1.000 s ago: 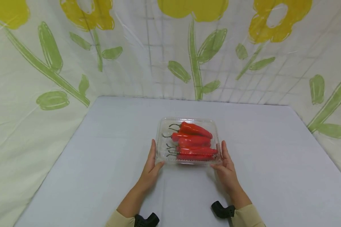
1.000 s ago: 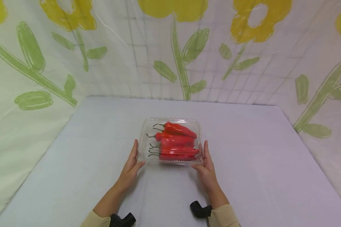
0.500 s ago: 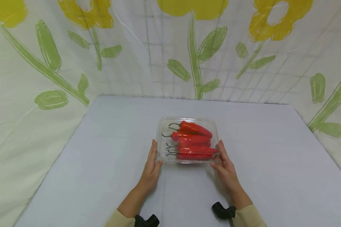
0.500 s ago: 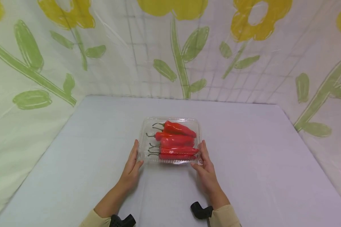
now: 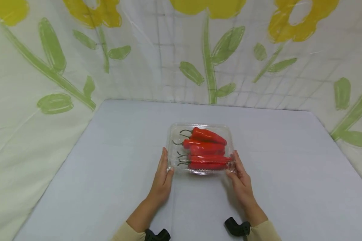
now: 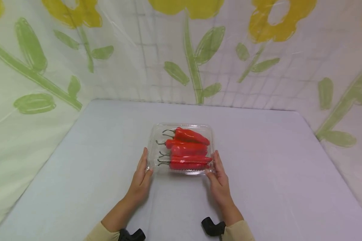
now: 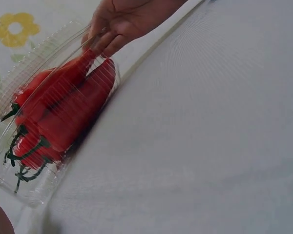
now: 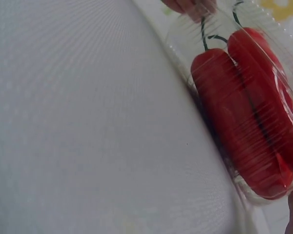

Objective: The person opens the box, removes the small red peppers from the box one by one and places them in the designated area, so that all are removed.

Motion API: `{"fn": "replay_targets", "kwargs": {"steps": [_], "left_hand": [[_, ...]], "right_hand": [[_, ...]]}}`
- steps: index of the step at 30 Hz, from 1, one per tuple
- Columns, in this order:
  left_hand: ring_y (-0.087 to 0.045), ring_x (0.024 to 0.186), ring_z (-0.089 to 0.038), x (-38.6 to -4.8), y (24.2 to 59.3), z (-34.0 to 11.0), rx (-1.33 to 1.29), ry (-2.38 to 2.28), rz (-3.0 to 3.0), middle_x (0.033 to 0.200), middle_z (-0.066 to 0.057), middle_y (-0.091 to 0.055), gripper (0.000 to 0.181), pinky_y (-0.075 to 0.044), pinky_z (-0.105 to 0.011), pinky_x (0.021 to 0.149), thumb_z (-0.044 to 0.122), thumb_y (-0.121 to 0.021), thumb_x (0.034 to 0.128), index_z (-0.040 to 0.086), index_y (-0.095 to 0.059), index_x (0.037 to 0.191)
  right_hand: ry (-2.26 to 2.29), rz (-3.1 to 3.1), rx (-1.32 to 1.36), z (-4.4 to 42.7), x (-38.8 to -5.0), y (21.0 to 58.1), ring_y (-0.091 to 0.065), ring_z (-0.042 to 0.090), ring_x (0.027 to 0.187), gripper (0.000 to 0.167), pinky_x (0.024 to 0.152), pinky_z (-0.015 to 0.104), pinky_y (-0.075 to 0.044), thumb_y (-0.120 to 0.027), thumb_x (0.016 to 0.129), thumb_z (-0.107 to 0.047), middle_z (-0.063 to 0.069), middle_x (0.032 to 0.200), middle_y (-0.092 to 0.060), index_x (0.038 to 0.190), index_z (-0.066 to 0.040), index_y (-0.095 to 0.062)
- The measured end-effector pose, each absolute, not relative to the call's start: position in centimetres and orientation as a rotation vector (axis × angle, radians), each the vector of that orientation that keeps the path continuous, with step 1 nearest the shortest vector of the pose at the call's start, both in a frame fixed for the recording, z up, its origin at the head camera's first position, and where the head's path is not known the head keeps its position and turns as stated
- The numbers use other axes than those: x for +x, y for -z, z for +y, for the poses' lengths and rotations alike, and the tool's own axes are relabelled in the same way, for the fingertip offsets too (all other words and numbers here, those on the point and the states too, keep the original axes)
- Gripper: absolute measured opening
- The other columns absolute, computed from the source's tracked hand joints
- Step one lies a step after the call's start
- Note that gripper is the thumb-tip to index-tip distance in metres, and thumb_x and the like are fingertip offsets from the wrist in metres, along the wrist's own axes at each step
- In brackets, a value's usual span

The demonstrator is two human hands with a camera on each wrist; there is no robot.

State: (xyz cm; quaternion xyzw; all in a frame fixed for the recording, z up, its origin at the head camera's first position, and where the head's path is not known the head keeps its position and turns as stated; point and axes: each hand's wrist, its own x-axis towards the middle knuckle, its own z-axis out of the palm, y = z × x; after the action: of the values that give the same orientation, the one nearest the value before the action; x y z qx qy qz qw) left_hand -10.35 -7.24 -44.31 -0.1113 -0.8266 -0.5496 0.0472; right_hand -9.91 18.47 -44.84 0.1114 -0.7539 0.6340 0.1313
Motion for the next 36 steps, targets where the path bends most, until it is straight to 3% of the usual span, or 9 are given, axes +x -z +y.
{"fn": "replay_targets", "kwargs": {"steps": [6,12,17,21,28,36], "left_hand": [[-0.01,0.145,-0.025,-10.36,44.11,-7.03,-0.362,1.639,-2.489,0.158,-0.01,-0.009,0.06,-0.003,-0.003,0.108,0.001,-0.035,0.096,0.002,-0.007,0.149],[-0.014,0.144,-0.027,-10.4,44.17,-7.05,-0.348,1.617,-2.458,0.156,-0.014,-0.014,0.056,-0.007,-0.005,0.108,0.002,-0.036,0.0965,-0.002,-0.014,0.148],[-0.018,0.143,-0.027,-10.4,44.34,-7.14,-0.305,1.589,-2.46,0.155,-0.012,-0.02,0.053,-0.014,-0.024,0.114,0.006,-0.037,0.0975,-0.001,-0.019,0.147],[-0.022,0.142,-0.026,-10.49,44.4,-7.23,-0.299,1.565,-2.453,0.154,-0.01,-0.023,0.052,-0.017,-0.037,0.113,0.008,-0.038,0.0978,0.0,-0.022,0.146],[-0.022,0.141,-0.028,-10.58,44.51,-7.28,-0.309,1.552,-2.428,0.153,-0.016,-0.024,0.052,-0.015,-0.034,0.113,0.009,-0.04,0.0977,-0.002,-0.023,0.145],[-0.023,0.141,-0.029,-10.37,44.23,-7.29,-0.271,1.556,-2.398,0.152,-0.016,-0.026,0.052,-0.012,-0.025,0.115,0.007,-0.041,0.0968,-0.004,-0.024,0.144]], "right_hand": [[-1.812,-2.173,0.297,18.55,-9.65,44.78,-0.027,-0.013,0.132,0.052,0.1,0.003,-0.03,-0.043,0.092,0.006,0.009,0.154,-0.024,0.142,0.008,-0.027],[-1.892,-2.157,0.231,18.59,-9.6,44.57,-0.029,-0.014,0.131,0.051,0.097,0.007,-0.034,-0.042,0.093,0.005,0.02,0.151,-0.021,0.142,0.006,-0.027],[-1.901,-2.144,0.204,18.6,-9.67,44.53,-0.031,-0.014,0.13,0.049,0.097,0.008,-0.034,-0.042,0.092,0.006,0.022,0.149,-0.025,0.14,0.008,-0.03],[-1.913,-2.12,0.163,18.6,-9.73,44.56,-0.035,-0.012,0.129,0.047,0.097,0.008,-0.036,-0.044,0.093,0.004,0.01,0.148,-0.033,0.139,0.007,-0.034],[-1.93,-2.042,0.222,18.62,-9.84,44.59,-0.043,-0.01,0.124,0.046,0.095,0.007,-0.038,-0.044,0.091,0.009,-0.014,0.139,-0.043,0.135,0.012,-0.034],[-2.021,-1.89,0.273,18.63,-9.99,44.65,-0.051,-0.006,0.118,0.047,0.09,0.009,-0.044,-0.046,0.086,0.017,-0.016,0.134,-0.051,0.131,0.02,-0.033]]}}
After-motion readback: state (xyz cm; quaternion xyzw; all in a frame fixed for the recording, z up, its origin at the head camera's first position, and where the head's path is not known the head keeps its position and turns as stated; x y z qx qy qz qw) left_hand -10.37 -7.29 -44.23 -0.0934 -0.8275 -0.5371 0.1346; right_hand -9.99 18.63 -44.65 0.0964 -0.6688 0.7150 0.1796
